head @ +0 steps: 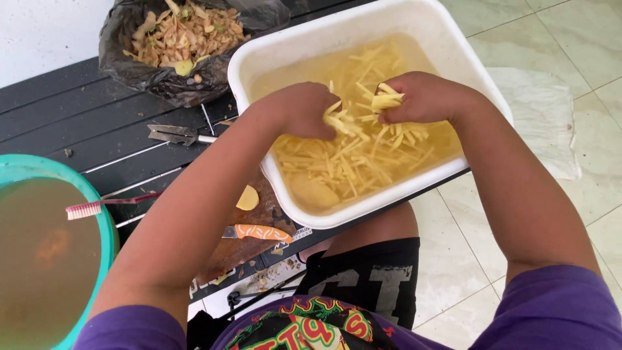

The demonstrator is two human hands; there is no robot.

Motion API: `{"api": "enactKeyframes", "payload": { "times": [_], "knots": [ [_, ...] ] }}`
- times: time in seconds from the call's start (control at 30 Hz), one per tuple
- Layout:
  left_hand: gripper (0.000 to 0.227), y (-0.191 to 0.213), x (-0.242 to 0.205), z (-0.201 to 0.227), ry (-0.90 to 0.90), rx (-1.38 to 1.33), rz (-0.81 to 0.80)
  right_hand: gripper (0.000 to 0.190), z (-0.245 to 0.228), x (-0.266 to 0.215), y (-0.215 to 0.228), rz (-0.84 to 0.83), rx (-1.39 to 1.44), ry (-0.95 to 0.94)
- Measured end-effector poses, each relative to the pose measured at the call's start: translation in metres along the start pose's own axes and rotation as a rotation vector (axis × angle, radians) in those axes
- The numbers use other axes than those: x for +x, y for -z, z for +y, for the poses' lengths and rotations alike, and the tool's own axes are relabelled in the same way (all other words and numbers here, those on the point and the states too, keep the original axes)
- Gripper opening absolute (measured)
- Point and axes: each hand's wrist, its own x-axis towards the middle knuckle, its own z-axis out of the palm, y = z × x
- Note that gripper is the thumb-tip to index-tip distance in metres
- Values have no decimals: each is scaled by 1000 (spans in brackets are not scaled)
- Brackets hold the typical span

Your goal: Slicing a potato into thin strips on a wooden cutting board and washing the strips in a container of water.

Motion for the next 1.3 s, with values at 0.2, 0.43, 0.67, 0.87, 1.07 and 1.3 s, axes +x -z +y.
{"api": "enactKeyframes", "payload": {
  "times": [0.2, 0.43, 0.67, 0.87, 1.07, 1.3],
  "knots": [
    [147, 2, -24, 26, 293, 239, -320, 103, -32, -23, 28, -191, -270, -175],
    [148, -14, -19, 50, 238, 231, -488, 159, -12, -18, -8, -353, -444, -284],
    [138, -32, 3, 43, 162, -36, -328, 121, -33, -13, -25, -328, -114, -62],
    [119, -26, 14, 25, 105, -209, 12, 97, -24, -7, -27, -108, 162, 110],
    [79, -21, 17, 14, -46, -355, 299, 70, -26, -21, -18, 85, 431, 42],
    [40, -17, 12, 9, -194, -413, 446, 35, -24, -26, -10, 236, 349, -157]
  ]
}}
